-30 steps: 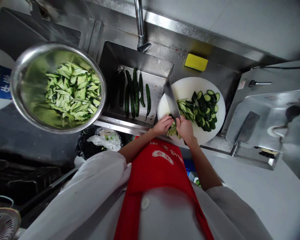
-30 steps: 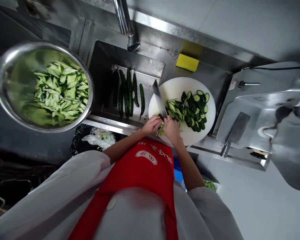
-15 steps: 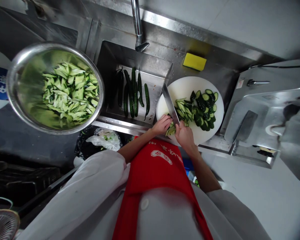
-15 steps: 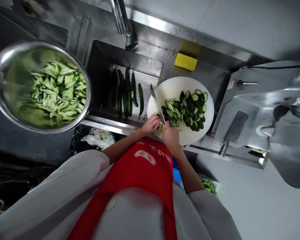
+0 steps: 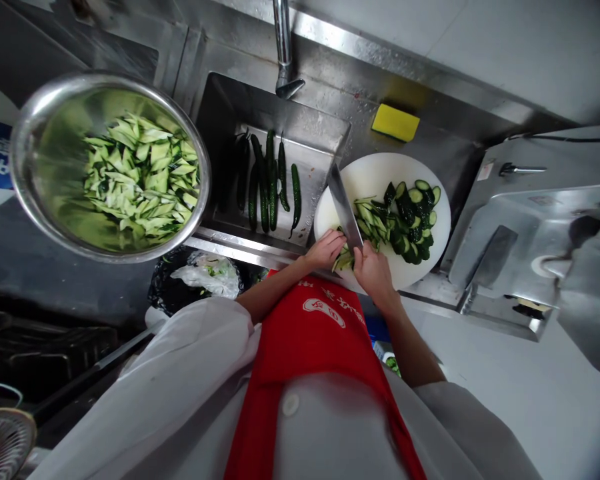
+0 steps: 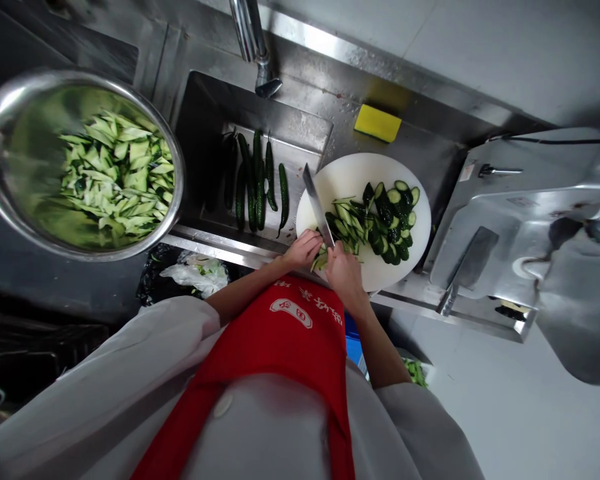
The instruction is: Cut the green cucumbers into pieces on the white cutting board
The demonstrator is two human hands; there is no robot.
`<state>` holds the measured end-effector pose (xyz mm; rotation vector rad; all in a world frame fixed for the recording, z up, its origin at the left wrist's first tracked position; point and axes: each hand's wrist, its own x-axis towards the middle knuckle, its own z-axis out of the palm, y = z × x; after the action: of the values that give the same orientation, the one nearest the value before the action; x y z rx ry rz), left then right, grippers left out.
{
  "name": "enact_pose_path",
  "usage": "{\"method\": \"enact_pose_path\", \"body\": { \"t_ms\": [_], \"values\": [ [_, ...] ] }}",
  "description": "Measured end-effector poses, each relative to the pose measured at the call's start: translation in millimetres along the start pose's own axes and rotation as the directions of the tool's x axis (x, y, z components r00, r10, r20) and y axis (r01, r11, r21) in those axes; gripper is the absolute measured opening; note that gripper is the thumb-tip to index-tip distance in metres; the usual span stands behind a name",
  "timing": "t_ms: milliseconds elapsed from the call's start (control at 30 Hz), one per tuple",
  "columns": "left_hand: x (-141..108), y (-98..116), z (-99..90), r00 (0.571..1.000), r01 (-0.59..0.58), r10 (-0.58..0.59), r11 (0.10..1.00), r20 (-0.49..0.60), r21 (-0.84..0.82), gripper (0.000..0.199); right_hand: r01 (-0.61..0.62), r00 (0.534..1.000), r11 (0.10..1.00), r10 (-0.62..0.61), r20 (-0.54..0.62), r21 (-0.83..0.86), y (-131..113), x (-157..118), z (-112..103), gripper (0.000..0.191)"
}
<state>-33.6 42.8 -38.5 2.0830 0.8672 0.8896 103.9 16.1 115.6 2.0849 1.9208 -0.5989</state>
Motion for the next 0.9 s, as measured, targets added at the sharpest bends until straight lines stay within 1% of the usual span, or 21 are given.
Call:
{"method": "enact_pose_path", "body": {
  "t_ms": [100, 233, 333, 433, 567, 667, 767, 900],
  "values": [
    [-1.2, -1.8, 2.4, 1.0, 0.008, -0.008, 1.0, 0.0, -0.02, 0.035, -0.009, 1.0, 1.0, 0.009, 0.023, 0.0, -2.3, 0.7, 6.8, 0.034],
    [-2.5, -2.0, -0.2, 1.0, 0.019, -0.02, 0.998, -0.012, -0.067, 0.036, -0.008, 1.0, 1.0, 0.008, 0.008, 0.022, -7.2, 23.0, 20.2, 0.033],
    [-2.2, -1.2, -3.8, 1.0, 0.016, -0.018, 0.996, -0.018, -0.089, 0.035, 0.005, 1.0, 0.999, -0.005, -0.001, 0.042, -6.0, 35.6, 22.7, 0.033],
    [-0.8, -0.9, -4.8, 1.0, 0.002, -0.004, 0.997, -0.016, -0.073, 0.033, 0.009, 1.0, 0.999, -0.008, -0.012, 0.047, -1.0, 32.4, 16.9, 0.034],
    [0.1, -2.0, -2.4, 1.0, -0.018, 0.018, 0.999, -0.006, -0.044, 0.032, 0.01, 1.0, 1.0, -0.009, -0.015, 0.021, 2.3, 10.8, 4.9, 0.036],
    [-0.4, -3.2, -0.5, 1.0, -0.015, 0.015, 0.999, -0.002, -0.049, 0.032, 0.012, 1.0, 1.0, -0.012, 0.008, 0.003, 0.7, 0.1, 2.5, 0.034],
    [-0.9, -3.5, 0.2, 1.0, -0.013, 0.013, 0.998, 0.001, -0.058, 0.033, 0.004, 1.0, 1.0, -0.004, 0.016, -0.008, -3.3, 6.4, 8.8, 0.034],
    [-2.1, -3.8, -0.2, 1.0, -0.001, 0.0, 0.998, -0.006, -0.065, 0.034, 0.015, 1.0, 1.0, -0.015, 0.001, 0.006, -8.1, 30.4, 20.0, 0.033]
  ]
}}
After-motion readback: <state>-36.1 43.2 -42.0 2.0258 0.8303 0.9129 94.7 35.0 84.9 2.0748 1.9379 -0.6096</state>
